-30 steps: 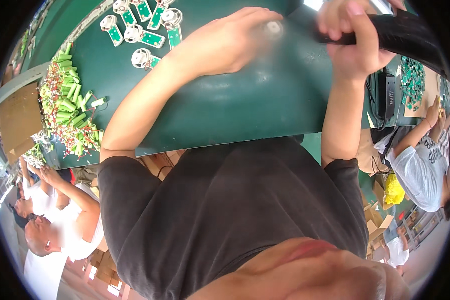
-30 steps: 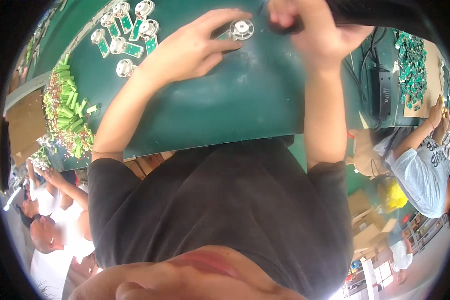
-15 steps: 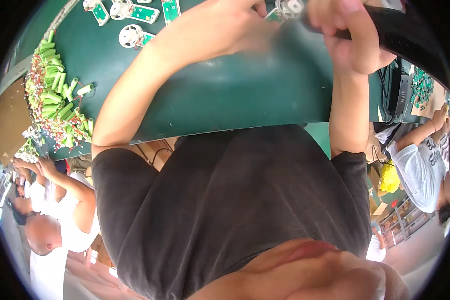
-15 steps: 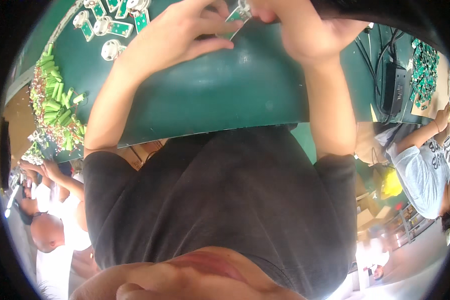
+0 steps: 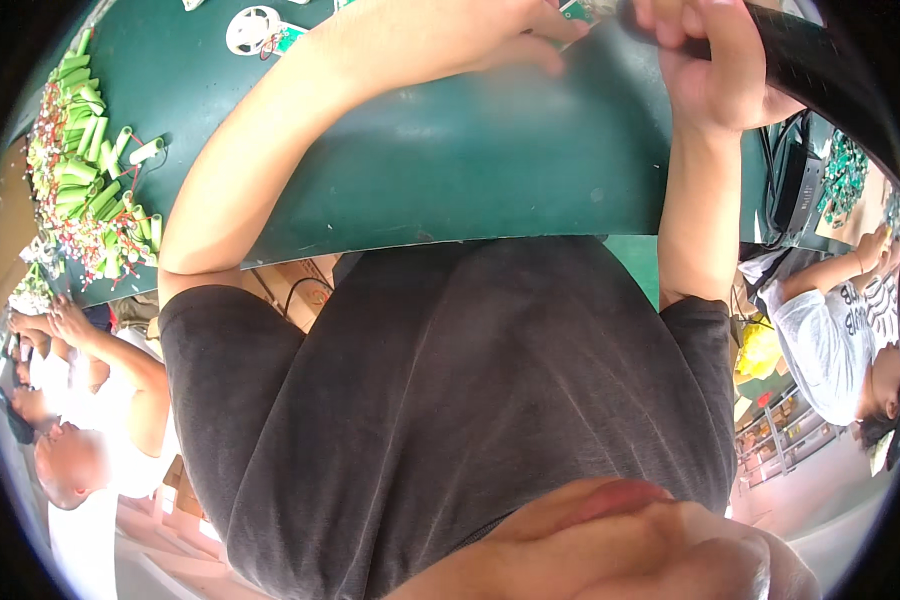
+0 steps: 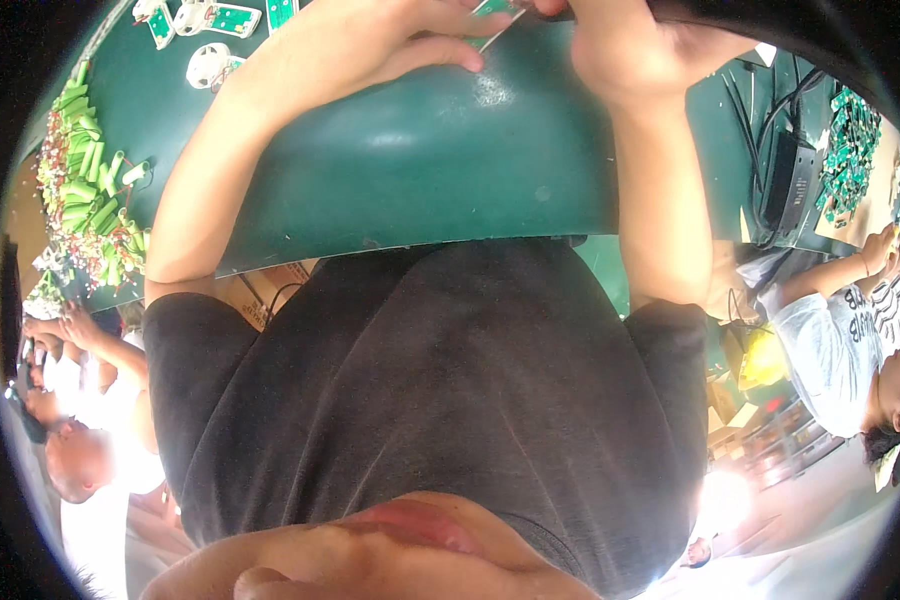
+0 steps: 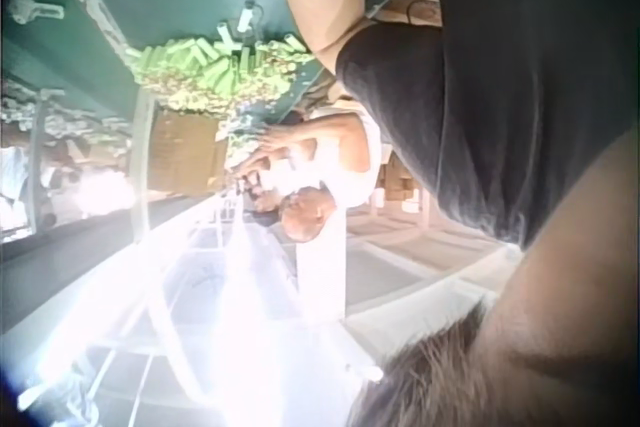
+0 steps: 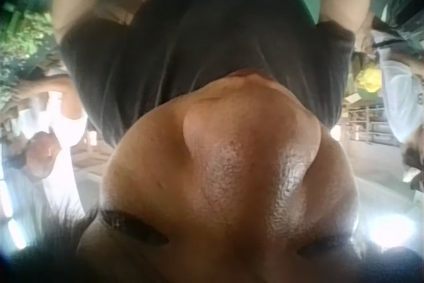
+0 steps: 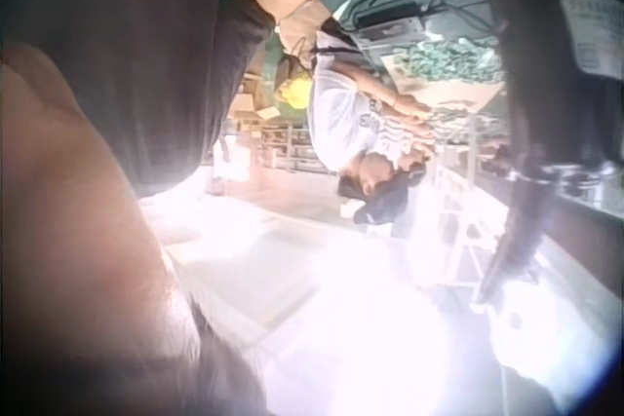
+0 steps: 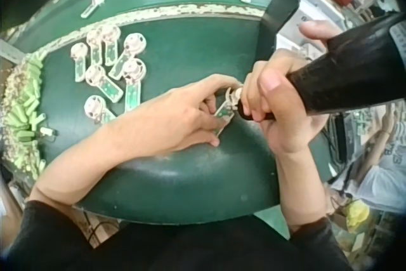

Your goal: Scanning and organizing small electronic components on an assembly line.

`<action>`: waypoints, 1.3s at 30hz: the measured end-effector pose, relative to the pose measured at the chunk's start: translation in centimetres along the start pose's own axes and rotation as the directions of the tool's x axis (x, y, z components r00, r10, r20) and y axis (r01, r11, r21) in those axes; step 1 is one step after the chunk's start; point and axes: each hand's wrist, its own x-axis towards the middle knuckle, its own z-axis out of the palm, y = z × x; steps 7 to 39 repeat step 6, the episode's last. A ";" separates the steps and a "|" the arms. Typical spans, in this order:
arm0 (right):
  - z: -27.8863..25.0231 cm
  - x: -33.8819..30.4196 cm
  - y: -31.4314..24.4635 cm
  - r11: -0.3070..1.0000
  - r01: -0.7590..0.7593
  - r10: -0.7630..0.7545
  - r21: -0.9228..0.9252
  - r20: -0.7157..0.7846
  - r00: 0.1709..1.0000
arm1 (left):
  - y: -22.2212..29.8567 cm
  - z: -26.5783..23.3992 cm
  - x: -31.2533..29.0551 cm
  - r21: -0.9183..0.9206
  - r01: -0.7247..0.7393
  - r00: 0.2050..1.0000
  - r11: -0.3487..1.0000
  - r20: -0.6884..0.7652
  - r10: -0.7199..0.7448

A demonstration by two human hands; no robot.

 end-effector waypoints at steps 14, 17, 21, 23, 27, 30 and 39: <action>0.4 0.7 0.2 0.994 -0.101 0.099 -0.036 -0.039 0.994 | -0.2 -0.4 0.1 0.173 -0.057 0.995 0.983 0.095 0.041; 0.4 0.7 0.2 0.994 -0.101 0.099 -0.036 -0.039 0.994 | -0.2 -0.4 0.1 0.173 -0.057 0.995 0.983 0.095 0.041; 0.4 0.7 0.2 0.994 -0.101 0.099 -0.036 -0.039 0.994 | -0.2 -0.4 0.1 0.173 -0.057 0.995 0.983 0.095 0.041; 0.4 0.7 0.2 0.994 -0.101 0.099 -0.036 -0.039 0.994 | -0.2 -0.4 0.1 0.173 -0.057 0.995 0.983 0.095 0.041; 0.4 0.7 0.2 0.994 -0.101 0.099 -0.036 -0.039 0.994 | -0.2 -0.4 0.1 0.173 -0.057 0.995 0.983 0.095 0.041; 0.4 0.7 0.2 0.994 -0.101 0.099 -0.036 -0.039 0.994 | -0.2 -0.4 0.1 0.173 -0.057 0.995 0.983 0.095 0.041; 0.4 0.7 0.2 0.994 -0.101 0.099 -0.036 -0.039 0.994 | -0.2 -0.4 0.1 0.173 -0.057 0.995 0.983 0.095 0.041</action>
